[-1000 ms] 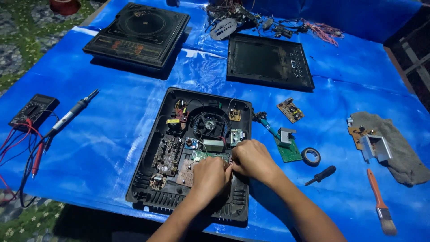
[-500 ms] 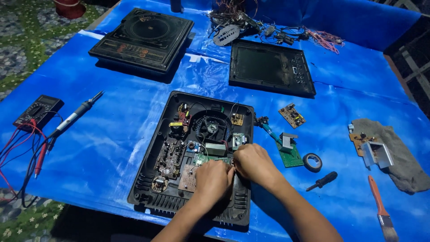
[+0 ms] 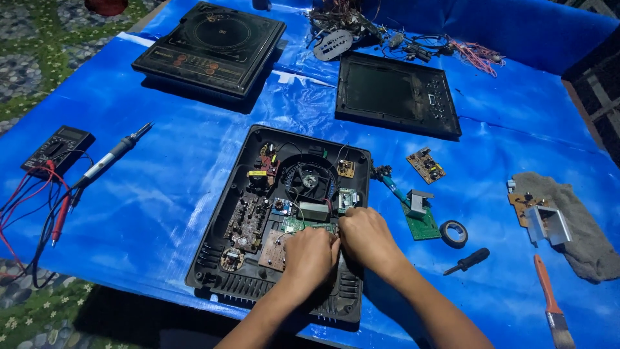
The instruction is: Repairing the internal components of an induction cooker by manipulating wiring and circuit boards.
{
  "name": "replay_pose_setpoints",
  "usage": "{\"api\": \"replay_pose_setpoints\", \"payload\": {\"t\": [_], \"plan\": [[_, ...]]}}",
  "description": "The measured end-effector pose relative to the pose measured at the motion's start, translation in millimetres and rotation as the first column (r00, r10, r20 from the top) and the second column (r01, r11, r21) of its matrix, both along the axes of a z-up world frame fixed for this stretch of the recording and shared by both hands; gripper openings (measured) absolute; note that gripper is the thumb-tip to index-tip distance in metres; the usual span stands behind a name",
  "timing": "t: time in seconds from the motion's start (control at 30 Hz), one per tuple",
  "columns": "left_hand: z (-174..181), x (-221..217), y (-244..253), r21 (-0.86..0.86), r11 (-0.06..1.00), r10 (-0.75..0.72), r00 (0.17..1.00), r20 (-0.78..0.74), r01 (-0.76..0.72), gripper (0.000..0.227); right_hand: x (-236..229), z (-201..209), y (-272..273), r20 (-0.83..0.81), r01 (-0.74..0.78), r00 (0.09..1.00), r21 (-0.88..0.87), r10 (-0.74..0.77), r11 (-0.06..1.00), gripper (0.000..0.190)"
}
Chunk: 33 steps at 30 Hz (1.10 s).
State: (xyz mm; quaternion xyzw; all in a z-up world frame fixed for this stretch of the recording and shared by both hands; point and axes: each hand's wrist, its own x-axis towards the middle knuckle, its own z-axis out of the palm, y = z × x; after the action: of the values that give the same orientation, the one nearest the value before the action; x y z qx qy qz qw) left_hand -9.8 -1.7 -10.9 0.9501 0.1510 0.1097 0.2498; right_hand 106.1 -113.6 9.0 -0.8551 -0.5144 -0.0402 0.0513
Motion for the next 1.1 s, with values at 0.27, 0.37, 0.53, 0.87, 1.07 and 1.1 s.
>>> {"api": "replay_pose_setpoints", "payload": {"t": [0.27,0.37,0.53,0.87,1.07,1.1], "plan": [[2,0,0,0.015,1.0,0.006,1.0,0.003,-0.006,0.021,8,16,0,-0.16,0.024,0.987,-0.007,-0.024,1.0,0.009],[-4,2,1,0.019,1.0,-0.024,0.999,-0.025,0.025,0.018,10,11,-2,-0.197,0.055,0.979,-0.018,-0.058,0.998,0.011],[4,2,1,-0.114,0.993,-0.023,0.992,-0.122,0.009,0.03,13,31,-5,-0.307,0.015,0.95,-0.159,-0.064,0.987,0.016],[14,3,6,-0.152,0.988,-0.032,0.981,-0.194,0.002,0.035,27,22,-10,-0.135,-0.147,0.981,-0.064,0.137,0.987,0.012],[8,3,4,-0.125,0.992,-0.039,0.987,-0.159,0.02,0.033,20,41,-4,-0.187,-0.132,0.976,-0.123,0.108,0.984,0.017],[6,3,4,-0.125,0.992,-0.039,0.986,-0.159,0.019,0.033,20,41,-4,-0.188,-0.133,0.976,-0.123,0.108,0.983,0.017]]}}
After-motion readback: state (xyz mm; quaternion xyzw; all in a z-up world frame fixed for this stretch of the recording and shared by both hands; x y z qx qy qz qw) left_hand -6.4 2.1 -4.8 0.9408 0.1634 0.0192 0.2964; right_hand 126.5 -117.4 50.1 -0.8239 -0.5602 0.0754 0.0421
